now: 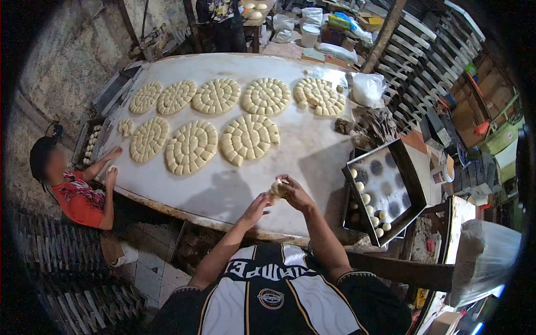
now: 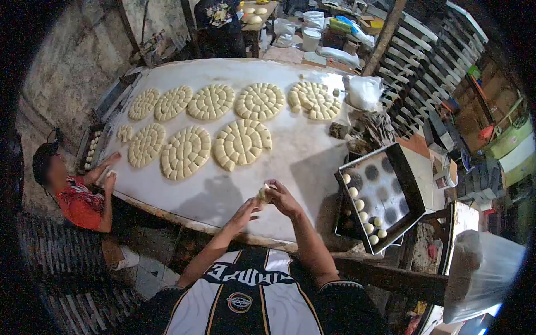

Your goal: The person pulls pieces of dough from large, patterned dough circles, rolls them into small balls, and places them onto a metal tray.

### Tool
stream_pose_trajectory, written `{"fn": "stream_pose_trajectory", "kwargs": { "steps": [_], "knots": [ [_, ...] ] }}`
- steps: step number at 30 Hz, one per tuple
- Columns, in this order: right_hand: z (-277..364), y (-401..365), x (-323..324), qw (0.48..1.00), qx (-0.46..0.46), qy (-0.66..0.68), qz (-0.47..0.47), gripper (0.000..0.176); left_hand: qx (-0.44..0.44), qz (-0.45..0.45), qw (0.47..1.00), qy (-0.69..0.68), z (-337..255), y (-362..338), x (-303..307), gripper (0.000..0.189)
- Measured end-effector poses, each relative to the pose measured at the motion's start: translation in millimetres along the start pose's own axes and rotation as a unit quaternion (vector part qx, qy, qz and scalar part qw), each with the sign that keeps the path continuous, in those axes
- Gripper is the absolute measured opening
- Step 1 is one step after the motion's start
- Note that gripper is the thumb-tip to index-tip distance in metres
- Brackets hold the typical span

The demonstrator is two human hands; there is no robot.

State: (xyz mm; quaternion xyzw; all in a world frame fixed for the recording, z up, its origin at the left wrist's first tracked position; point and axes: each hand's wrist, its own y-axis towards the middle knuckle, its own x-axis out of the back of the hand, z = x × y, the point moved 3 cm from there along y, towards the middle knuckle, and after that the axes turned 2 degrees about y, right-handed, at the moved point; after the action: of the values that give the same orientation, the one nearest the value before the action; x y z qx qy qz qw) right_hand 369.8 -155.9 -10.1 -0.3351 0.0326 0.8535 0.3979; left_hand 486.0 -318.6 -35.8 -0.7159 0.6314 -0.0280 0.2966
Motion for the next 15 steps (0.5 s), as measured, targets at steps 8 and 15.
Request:
{"fn": "stream_pose_trajectory", "kwargs": {
  "steps": [8, 15],
  "knots": [
    [-14, -48, 41, 0.969, 0.108, -0.025, -0.219, 0.036, -0.149, -0.238, 0.960, -0.005, 9, 33, 10, 0.029],
    [-62, -147, 89, 0.573, 0.084, -0.682, -0.448, 0.022, -0.191, -0.252, 0.702, 0.638, 29, -31, 38, 0.029]
  ]
}}
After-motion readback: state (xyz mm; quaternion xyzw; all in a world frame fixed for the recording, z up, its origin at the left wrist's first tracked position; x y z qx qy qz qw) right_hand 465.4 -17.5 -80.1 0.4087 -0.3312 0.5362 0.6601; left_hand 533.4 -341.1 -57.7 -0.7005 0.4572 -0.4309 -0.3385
